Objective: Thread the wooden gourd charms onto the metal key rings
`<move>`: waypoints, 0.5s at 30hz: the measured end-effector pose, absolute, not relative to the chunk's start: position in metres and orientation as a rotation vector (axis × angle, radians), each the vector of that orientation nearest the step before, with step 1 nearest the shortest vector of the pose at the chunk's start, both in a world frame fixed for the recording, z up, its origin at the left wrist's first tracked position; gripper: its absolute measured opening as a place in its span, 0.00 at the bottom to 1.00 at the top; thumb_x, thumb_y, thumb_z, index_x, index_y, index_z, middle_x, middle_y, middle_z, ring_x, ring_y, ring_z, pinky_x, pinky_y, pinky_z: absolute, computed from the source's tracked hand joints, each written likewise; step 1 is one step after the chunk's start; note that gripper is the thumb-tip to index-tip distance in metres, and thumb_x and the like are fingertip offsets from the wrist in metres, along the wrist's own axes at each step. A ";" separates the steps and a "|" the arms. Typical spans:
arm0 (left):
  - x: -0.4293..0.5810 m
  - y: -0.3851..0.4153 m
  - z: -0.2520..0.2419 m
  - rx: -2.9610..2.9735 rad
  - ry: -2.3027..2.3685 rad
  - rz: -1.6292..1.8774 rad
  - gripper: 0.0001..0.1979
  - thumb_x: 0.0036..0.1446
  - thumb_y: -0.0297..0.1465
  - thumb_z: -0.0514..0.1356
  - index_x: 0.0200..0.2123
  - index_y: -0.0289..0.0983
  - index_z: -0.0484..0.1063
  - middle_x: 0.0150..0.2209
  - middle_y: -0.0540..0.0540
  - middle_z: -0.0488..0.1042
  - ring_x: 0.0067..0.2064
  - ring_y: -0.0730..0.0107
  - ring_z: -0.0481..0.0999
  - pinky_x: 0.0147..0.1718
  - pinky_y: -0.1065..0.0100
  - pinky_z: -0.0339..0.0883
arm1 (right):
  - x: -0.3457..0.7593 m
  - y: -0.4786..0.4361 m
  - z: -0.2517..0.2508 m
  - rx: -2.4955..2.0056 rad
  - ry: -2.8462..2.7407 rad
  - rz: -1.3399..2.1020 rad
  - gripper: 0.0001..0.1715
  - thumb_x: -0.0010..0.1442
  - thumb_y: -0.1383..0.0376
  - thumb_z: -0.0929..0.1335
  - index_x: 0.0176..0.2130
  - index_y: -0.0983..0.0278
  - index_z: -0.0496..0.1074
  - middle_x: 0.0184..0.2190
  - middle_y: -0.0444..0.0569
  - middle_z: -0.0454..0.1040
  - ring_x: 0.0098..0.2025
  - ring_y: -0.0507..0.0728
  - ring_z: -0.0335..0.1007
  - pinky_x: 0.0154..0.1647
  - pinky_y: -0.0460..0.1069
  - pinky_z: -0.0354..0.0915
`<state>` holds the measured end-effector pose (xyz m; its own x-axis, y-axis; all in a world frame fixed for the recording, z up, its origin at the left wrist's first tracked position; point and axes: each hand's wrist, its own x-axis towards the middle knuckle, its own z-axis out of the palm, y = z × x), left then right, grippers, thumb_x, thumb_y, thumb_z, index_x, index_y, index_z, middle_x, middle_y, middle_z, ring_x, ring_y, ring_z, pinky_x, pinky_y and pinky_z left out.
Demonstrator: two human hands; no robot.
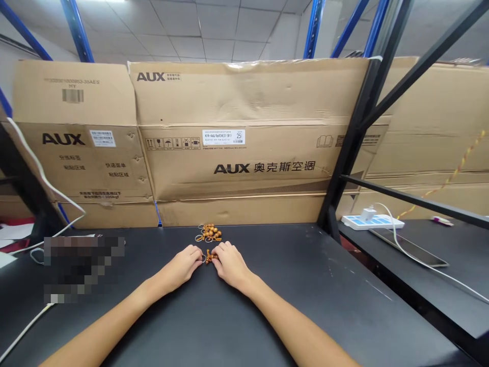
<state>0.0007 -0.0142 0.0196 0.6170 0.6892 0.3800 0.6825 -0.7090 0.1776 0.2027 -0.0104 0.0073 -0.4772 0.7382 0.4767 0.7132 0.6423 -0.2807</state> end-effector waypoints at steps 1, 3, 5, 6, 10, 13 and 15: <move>0.001 -0.014 0.020 2.819 1.198 0.666 0.10 0.65 0.28 0.48 0.35 0.37 0.67 0.36 0.44 0.69 0.38 0.63 0.69 0.39 0.62 0.67 | 0.203 -0.010 0.007 -1.127 -2.289 0.067 0.05 0.60 0.70 0.65 0.39 0.63 0.70 0.38 0.49 0.72 0.41 0.58 0.65 0.41 0.52 0.63; 0.002 -0.015 0.019 2.830 1.209 0.665 0.10 0.65 0.28 0.47 0.34 0.37 0.66 0.35 0.44 0.68 0.37 0.63 0.68 0.39 0.62 0.67 | 0.203 -0.011 0.008 -1.124 -2.278 0.093 0.05 0.60 0.71 0.66 0.38 0.63 0.69 0.37 0.49 0.72 0.40 0.58 0.65 0.41 0.52 0.64; 0.002 -0.014 0.018 2.828 1.218 0.676 0.11 0.66 0.29 0.46 0.34 0.37 0.66 0.35 0.44 0.68 0.37 0.62 0.68 0.40 0.62 0.66 | 0.202 -0.012 0.009 -1.112 -2.265 0.113 0.05 0.59 0.72 0.66 0.38 0.63 0.69 0.37 0.49 0.72 0.40 0.57 0.65 0.41 0.52 0.64; 0.002 -0.014 0.017 2.819 1.220 0.689 0.11 0.66 0.29 0.45 0.34 0.37 0.66 0.36 0.44 0.68 0.37 0.62 0.68 0.40 0.62 0.66 | 0.202 -0.012 0.010 -1.104 -2.259 0.119 0.05 0.59 0.72 0.66 0.37 0.63 0.69 0.37 0.49 0.72 0.40 0.57 0.65 0.42 0.52 0.64; 0.003 -0.012 0.015 2.706 1.240 0.743 0.12 0.65 0.31 0.45 0.34 0.37 0.65 0.36 0.44 0.69 0.38 0.63 0.69 0.39 0.63 0.65 | 0.202 -0.013 0.012 -1.085 -2.244 0.143 0.06 0.57 0.73 0.67 0.37 0.63 0.68 0.36 0.49 0.72 0.39 0.57 0.65 0.41 0.51 0.64; 0.005 -0.013 0.018 2.547 1.289 0.769 0.12 0.65 0.32 0.45 0.33 0.38 0.65 0.34 0.45 0.71 0.36 0.64 0.70 0.38 0.64 0.64 | 0.202 -0.014 0.011 -1.096 -2.226 0.187 0.07 0.57 0.72 0.67 0.37 0.63 0.68 0.35 0.48 0.71 0.37 0.56 0.66 0.40 0.50 0.65; 0.006 -0.015 0.023 2.435 1.294 0.793 0.13 0.65 0.33 0.45 0.32 0.38 0.65 0.33 0.46 0.72 0.34 0.66 0.71 0.37 0.65 0.63 | 0.203 -0.014 0.010 -1.103 -2.211 0.215 0.07 0.57 0.72 0.67 0.38 0.63 0.68 0.34 0.47 0.71 0.36 0.55 0.67 0.39 0.50 0.65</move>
